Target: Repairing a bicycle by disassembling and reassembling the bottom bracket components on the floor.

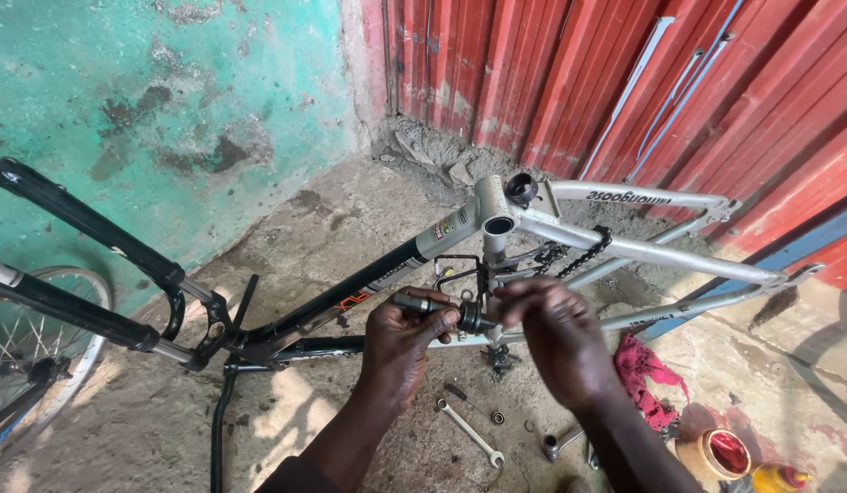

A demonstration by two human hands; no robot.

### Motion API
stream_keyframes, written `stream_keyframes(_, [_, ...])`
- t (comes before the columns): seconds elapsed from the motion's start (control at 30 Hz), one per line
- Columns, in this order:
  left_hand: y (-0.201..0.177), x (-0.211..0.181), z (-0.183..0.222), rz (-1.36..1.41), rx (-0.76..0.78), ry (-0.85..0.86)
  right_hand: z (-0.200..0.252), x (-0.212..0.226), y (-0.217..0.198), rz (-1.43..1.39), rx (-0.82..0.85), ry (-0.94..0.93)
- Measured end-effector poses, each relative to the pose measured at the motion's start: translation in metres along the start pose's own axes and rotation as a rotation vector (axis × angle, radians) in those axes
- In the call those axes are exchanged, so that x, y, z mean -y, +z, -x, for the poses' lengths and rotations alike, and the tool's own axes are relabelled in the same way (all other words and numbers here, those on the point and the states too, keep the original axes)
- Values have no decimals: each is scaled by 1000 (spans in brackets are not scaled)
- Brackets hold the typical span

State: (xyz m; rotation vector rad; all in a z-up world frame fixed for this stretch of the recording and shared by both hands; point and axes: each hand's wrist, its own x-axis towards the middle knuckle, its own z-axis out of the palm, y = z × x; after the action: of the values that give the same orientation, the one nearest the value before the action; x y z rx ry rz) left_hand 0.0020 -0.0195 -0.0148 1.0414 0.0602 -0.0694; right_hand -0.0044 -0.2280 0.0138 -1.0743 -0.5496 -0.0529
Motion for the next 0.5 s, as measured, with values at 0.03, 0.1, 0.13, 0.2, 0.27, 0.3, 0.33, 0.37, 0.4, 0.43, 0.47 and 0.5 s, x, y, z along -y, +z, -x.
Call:
stream_keyframes(0.03, [0, -1, 0, -2, 2, -1, -2, 5, 2, 0, -2, -2])
stream_keyframes(0.1, [1, 0, 1, 9, 14, -8, -5, 15, 5, 183, -27, -11])
stream_keyframes(0.13, [0, 0, 1, 8, 16, -7, -3, 11, 6, 183, -28, -13])
stream_keyframes(0.2, [0, 2, 1, 9, 19, -7, 3, 5, 7, 544, -165, 293])
stream_keyframes(0.27, [2, 2, 1, 7, 22, -9, -1, 7, 12, 556, -93, 331])
stream_keyframes(0.3, [3, 1, 1, 8, 19, -8, -3, 7, 15, 567, -14, 372])
stream_keyframes(0.33, [3, 1, 1, 7, 18, -8, -3, 6, 16, 565, -13, 372])
stream_keyframes(0.37, [3, 1, 2, 12, 47, 17, -3, 4, 17, 595, -19, 388])
stream_keyframes(0.4, [3, 2, 3, 19, 78, 41, -2, 4, 16, 627, -26, 404])
stream_keyframes(0.43, [3, 3, 3, 19, 78, 39, -2, 3, 17, 626, -28, 406])
stream_keyframes(0.47, [3, 3, 3, 12, 80, 41, -2, 3, 18, 608, -38, 401])
stream_keyframes(0.5, [3, 3, 3, 4, 81, 44, -2, 3, 18, 589, -49, 396])
